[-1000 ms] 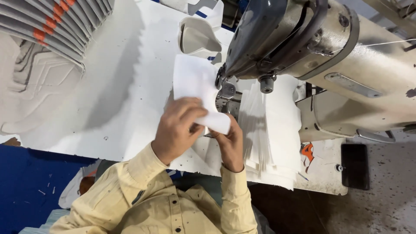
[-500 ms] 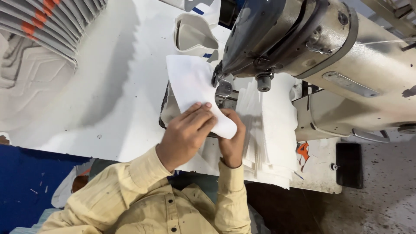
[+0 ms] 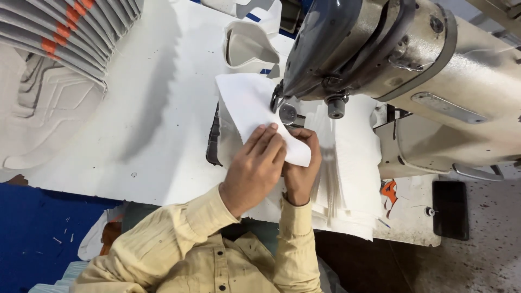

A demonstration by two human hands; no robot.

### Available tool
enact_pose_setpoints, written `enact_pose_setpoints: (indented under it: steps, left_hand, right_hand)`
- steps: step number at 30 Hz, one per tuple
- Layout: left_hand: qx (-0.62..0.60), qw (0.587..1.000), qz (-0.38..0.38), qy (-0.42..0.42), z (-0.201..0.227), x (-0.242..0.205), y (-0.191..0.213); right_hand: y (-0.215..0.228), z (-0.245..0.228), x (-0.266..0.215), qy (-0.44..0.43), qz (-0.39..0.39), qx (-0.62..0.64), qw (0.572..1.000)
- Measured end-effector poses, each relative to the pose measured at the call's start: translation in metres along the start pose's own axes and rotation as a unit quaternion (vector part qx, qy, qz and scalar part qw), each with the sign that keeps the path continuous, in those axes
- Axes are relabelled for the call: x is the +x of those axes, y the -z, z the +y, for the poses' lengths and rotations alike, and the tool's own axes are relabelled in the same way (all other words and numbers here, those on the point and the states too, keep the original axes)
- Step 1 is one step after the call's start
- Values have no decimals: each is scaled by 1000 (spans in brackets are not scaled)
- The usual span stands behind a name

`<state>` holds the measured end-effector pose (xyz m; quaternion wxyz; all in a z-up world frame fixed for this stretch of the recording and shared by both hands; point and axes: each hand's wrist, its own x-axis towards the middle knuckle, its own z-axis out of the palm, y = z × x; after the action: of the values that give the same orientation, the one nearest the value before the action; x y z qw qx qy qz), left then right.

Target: The person is sewing pieces of shoe uppers using an industrial sewing machine.

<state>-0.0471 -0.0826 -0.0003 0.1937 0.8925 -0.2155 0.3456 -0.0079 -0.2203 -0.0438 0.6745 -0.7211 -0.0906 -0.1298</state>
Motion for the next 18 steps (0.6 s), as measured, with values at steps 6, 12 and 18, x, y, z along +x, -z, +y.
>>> enact_pose_setpoints:
  steps: [6,12,18]
  left_hand:
    - [37,999,-13,8,-9,4,15]
    - [74,997,-6,18,-19,-2,3]
    - [-46,999,3,7,-49,6,4]
  right_hand:
    - [-27,-4,-6,62,50,-82,993]
    - [-38,2,1,25,66,12,997]
    - [-35,6,-7,-15,52,121,991]
